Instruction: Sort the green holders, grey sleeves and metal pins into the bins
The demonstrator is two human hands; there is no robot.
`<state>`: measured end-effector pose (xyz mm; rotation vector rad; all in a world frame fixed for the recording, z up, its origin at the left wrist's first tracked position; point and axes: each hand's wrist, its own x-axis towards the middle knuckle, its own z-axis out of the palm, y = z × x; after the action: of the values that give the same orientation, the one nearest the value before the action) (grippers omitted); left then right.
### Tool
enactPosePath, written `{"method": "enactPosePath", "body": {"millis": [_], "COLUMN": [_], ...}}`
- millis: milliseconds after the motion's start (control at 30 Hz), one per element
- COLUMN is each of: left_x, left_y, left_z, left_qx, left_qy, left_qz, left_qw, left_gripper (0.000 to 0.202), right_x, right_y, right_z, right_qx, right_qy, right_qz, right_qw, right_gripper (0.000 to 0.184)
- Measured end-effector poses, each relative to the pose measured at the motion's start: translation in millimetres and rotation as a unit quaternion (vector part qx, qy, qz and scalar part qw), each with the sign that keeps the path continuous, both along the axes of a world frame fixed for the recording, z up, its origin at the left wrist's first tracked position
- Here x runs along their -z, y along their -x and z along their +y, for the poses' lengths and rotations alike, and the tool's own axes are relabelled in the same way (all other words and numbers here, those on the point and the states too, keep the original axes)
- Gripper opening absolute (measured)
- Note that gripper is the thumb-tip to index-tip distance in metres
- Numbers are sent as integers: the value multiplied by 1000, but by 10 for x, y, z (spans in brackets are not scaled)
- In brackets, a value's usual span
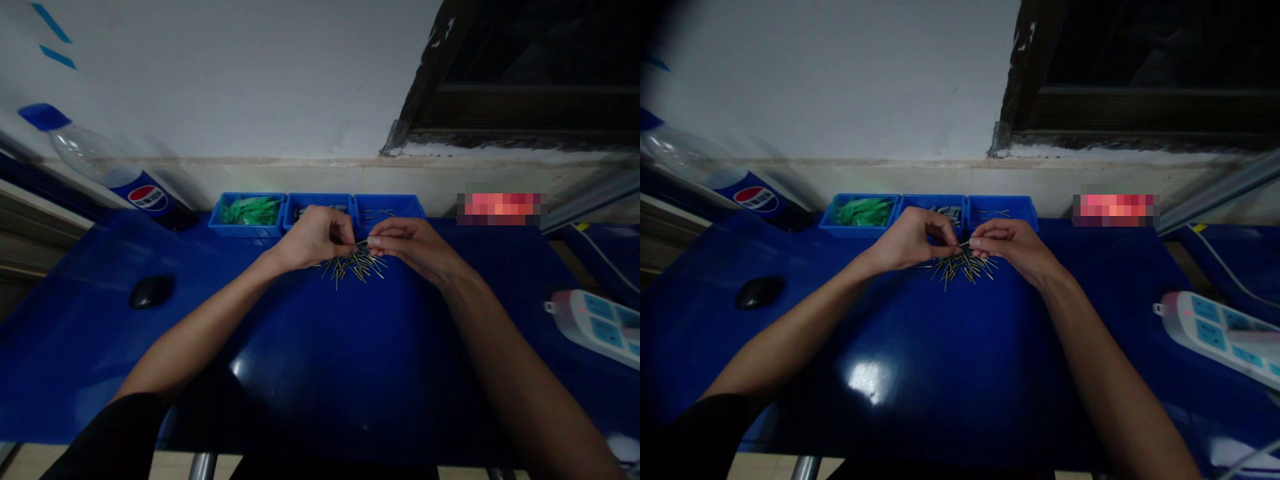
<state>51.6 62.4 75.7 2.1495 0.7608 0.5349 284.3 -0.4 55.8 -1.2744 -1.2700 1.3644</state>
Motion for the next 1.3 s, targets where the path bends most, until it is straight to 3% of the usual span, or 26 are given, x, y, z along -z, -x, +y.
{"method": "enactPosePath", "body": {"millis": [67, 200, 300, 367, 600, 800, 900, 1033, 1133, 1300], "left_x": [-53, -126, -105, -62, 46, -55, -132, -143, -105, -75], "left_y": [46, 118, 126, 119, 115, 177, 181, 117, 60, 23], "left_z": [9, -23, -54, -56, -6, 53, 57, 26, 4, -11], "left_qx": [22, 56, 72, 79, 75, 73, 65, 17, -18, -58], "left_qy": [-58, -144, -136, -120, -116, -106, -95, -70, -22, 7], "left_qz": [112, 323, 401, 414, 396, 366, 284, 92, -11, -69], "left_qw": [992, 934, 903, 899, 908, 922, 952, 993, 1000, 996], "left_gripper": [17, 30, 34, 37, 46, 49, 44, 21, 8, 17], "right_x": [-11, -67, -111, -123, -78, -73, -49, -6, 4, -8], "right_y": [-11, -80, -108, -106, -88, -84, -77, -60, -48, -27], "right_z": [14, 33, 21, 8, 7, 11, 19, 27, 14, -20], "right_qx": [33, 126, 135, 127, 87, 64, 44, 7, -32, -52], "right_qy": [-39, -99, -104, -101, -95, -78, -74, -61, -20, 18], "right_qz": [-32, -90, -105, -102, -103, -100, -102, -107, -69, 15], "right_qw": [998, 983, 980, 981, 986, 990, 991, 992, 997, 998], "right_gripper": [27, 25, 26, 27, 29, 27, 30, 31, 34, 34]}}
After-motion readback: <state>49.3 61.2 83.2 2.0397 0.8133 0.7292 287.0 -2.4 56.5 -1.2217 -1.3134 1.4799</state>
